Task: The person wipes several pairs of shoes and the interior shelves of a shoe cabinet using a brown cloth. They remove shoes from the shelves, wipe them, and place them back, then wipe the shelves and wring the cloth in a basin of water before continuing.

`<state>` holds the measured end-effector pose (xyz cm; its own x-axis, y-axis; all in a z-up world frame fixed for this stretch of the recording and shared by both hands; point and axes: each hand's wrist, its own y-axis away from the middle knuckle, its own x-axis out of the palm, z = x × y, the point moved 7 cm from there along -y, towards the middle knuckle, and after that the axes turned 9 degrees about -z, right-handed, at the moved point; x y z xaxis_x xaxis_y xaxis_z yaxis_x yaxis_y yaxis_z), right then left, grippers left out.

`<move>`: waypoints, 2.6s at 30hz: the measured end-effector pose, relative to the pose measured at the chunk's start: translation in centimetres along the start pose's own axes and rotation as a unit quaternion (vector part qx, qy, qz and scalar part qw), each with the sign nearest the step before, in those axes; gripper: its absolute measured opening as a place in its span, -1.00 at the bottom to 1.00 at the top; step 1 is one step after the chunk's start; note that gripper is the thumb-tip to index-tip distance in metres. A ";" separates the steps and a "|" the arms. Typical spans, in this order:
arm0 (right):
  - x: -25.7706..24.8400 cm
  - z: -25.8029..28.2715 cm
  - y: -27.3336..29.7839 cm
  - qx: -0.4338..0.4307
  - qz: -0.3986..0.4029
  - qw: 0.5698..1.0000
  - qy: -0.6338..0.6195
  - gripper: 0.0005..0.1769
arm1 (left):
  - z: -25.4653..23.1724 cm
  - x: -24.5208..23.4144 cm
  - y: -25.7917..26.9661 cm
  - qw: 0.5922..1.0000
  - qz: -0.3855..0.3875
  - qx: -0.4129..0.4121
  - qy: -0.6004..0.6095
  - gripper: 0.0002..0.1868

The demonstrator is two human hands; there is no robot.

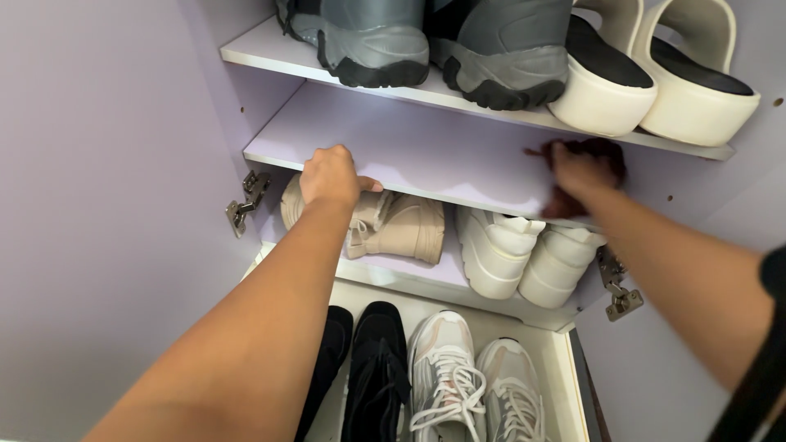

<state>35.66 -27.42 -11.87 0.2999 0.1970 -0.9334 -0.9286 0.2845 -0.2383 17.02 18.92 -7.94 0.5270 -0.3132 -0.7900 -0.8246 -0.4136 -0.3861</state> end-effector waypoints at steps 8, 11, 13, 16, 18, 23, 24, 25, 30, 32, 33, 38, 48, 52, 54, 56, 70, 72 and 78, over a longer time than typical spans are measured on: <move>3.7 23.8 11.0 -0.379 0.167 0.887 -0.203 -0.34 | -0.7 -0.6 -1.1 1.000 0.009 0.010 -0.012 -0.31; 3.7 20.9 8.3 -0.425 0.218 0.857 -0.193 -0.37 | -0.3 -1.0 -1.0 0.999 -0.003 0.014 -0.038 -0.26; 3.5 15.1 2.9 -0.348 0.210 0.890 -0.206 -0.33 | -0.4 -0.9 -0.9 1.000 0.002 0.005 -0.022 -0.28; 3.2 5.2 -4.3 -0.197 0.180 0.951 -0.153 -0.03 | -0.3 -0.8 -0.6 1.000 0.002 0.006 -0.015 -0.28; 2.6 2.4 -6.9 -0.169 0.103 0.972 -0.125 -0.15 | 0.0 -1.1 -0.6 1.000 -0.003 0.005 -0.014 -0.26; 1.7 9.3 -5.2 -0.197 -0.059 0.973 -0.101 -0.23 | 0.0 -1.3 -1.0 1.000 -0.002 0.006 -0.009 -0.23; 2.0 11.9 -3.7 -0.205 -0.057 0.971 -0.112 -0.23 | -0.1 -1.2 -0.9 1.000 0.000 0.011 -0.010 -0.24; 2.5 13.9 -2.8 -0.152 -0.029 0.985 -0.079 -0.14 | -0.2 -1.2 -1.0 1.000 0.001 0.017 -0.011 -0.24; 3.6 25.0 3.7 -0.073 0.064 0.995 -0.026 0.28 | 0.1 -1.5 -0.8 1.000 -0.007 0.010 0.006 -0.26; 4.4 29.9 6.0 -0.133 0.099 0.986 -0.011 0.23 | 0.2 -1.3 -0.7 1.000 0.001 0.004 0.010 -0.30; 4.9 32.3 7.1 -0.182 0.108 0.977 -0.010 0.12 | 0.2 -1.3 -0.7 1.000 0.004 -0.004 0.006 -0.30; 7.9 40.1 12.0 -0.445 0.121 0.884 -0.071 -0.35 | 0.6 -0.9 -0.6 1.000 0.005 -0.002 0.019 -0.32; 1.3 10.1 6.3 -0.186 0.126 0.973 -0.054 0.22 | 2.8 -1.4 0.4 0.992 0.019 0.076 0.101 -0.46; -3.1 3.9 9.0 -0.041 0.076 0.996 0.014 0.34 | 7.5 -3.7 0.0 0.996 -0.033 0.016 0.076 -0.60; -3.1 5.7 10.8 0.018 0.057 0.997 0.039 0.35 | 8.6 -4.2 -0.3 0.997 -0.046 -0.001 0.058 -0.58; -1.9 9.9 12.9 0.049 0.071 0.995 0.043 0.35 | 9.1 -4.2 -0.6 0.998 -0.055 0.009 0.038 -0.50; 7.9 37.1 10.2 -0.393 0.079 0.916 -0.032 -0.29 | 12.3 1.5 -2.2 0.997 -0.065 0.035 -0.003 -0.41; 8.7 38.9 9.6 -0.357 0.079 0.930 0.048 -0.28 | 12.3 0.9 -2.0 0.997 -0.065 0.019 0.022 -0.46; 9.0 47.8 17.3 -0.438 0.109 0.890 -0.058 -0.23 | 11.1 0.0 -1.4 1.000 0.001 0.003 -0.022 -0.58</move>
<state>32.74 24.11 -11.57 0.0658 0.2685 -0.9610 -0.7660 -0.6036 -0.2211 15.91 29.00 -12.70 0.5158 -0.2761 -0.8110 -0.8272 -0.4070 -0.3875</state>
